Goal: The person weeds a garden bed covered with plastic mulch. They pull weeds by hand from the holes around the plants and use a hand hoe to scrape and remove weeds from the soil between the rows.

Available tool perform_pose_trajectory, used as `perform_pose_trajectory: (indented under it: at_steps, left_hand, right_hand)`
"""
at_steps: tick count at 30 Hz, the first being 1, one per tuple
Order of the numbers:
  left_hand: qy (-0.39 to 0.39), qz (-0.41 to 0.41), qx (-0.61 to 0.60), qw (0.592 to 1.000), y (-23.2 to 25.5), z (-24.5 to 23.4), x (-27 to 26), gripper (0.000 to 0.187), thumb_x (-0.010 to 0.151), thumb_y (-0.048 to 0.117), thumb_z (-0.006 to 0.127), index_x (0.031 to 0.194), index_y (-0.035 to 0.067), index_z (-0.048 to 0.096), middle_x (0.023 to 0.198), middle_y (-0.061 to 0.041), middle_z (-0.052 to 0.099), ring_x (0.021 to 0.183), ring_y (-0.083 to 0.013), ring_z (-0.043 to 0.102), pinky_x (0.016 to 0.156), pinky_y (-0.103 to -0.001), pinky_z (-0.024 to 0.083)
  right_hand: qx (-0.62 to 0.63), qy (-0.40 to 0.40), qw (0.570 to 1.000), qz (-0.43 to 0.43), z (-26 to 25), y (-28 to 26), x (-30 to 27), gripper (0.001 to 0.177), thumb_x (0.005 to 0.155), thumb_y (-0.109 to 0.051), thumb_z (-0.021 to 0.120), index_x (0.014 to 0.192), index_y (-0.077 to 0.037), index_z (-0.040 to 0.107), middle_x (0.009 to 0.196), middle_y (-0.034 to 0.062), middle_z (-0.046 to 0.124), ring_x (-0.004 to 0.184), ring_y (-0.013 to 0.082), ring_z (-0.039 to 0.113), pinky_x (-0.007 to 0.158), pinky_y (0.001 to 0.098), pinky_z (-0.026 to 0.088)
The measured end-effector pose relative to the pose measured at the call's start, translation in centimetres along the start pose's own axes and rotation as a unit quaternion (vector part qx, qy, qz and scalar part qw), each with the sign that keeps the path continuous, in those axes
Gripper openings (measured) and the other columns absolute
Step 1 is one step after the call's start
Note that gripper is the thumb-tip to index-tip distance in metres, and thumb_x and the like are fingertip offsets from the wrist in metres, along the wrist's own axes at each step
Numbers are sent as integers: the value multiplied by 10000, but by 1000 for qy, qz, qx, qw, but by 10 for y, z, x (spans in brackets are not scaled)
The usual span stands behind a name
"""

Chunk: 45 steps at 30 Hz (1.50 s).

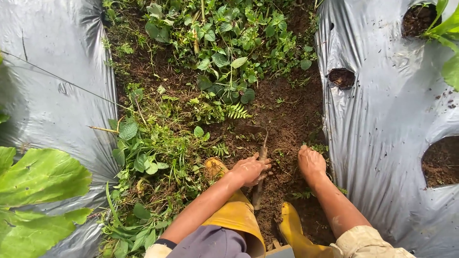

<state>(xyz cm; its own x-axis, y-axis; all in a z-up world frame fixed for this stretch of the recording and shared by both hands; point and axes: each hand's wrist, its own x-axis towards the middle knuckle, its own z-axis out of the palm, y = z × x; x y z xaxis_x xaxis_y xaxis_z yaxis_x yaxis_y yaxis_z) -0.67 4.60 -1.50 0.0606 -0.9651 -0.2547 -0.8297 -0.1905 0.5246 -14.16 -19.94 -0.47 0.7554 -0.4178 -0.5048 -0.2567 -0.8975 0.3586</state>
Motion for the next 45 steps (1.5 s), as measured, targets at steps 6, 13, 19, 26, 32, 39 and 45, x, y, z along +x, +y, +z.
perform_pose_trajectory:
  at_steps: [6,13,19,26,32,39,45]
  left_hand:
    - [31,15,-18,999,-8,17,2,520,957,415,494,1450,264,558,1490,51,571,1327,-190,587,1264,-453,284]
    - [-10,1,-86,996,9,-10,1,524,979,311,518,1492,203,497,1574,4,446,1413,-208,474,1270,-431,191]
    - [41,25,-15,999,-7,23,5,558,971,388,507,1507,235,504,1532,24,523,1367,-212,548,1270,-464,244]
    - [21,34,-29,999,-7,23,1,559,978,377,506,1508,199,509,1572,28,478,1423,-186,494,1275,-467,202]
    - [12,17,-46,999,14,-35,-18,559,971,255,537,1516,142,481,1559,-21,496,1412,-177,497,1297,-439,162]
    - [-9,-5,-80,997,20,-47,-16,536,970,226,518,1500,151,493,1551,-1,493,1404,-121,500,1300,-421,86]
    - [14,20,-69,997,22,-50,-28,554,977,136,497,1528,107,452,1569,11,492,1416,-137,498,1298,-448,126]
  right_hand:
    - [89,-13,996,7,-31,1,-48,149,993,-81,435,968,-86,583,764,131,722,753,300,780,629,396,641]
    - [190,-91,975,-70,-38,-45,-124,216,964,-11,358,1035,-88,547,876,158,681,711,340,713,646,481,581]
    - [168,-76,982,-26,-111,-38,-109,234,974,-56,405,1193,-68,483,1014,173,686,843,382,771,730,487,641]
    - [75,-28,996,30,-99,-19,-67,467,961,3,443,1422,65,398,1149,211,709,821,307,788,725,441,660]
    - [128,0,991,27,-63,-5,-44,225,1001,-42,382,1126,-13,567,939,203,727,752,359,777,650,433,658]
    - [178,-51,978,-91,-67,-48,-93,183,985,-115,337,1037,-91,511,930,185,685,783,447,758,665,535,620]
    - [215,-31,976,18,-118,-39,-51,386,1013,-331,543,1283,-68,463,1058,174,683,883,415,762,778,521,619]
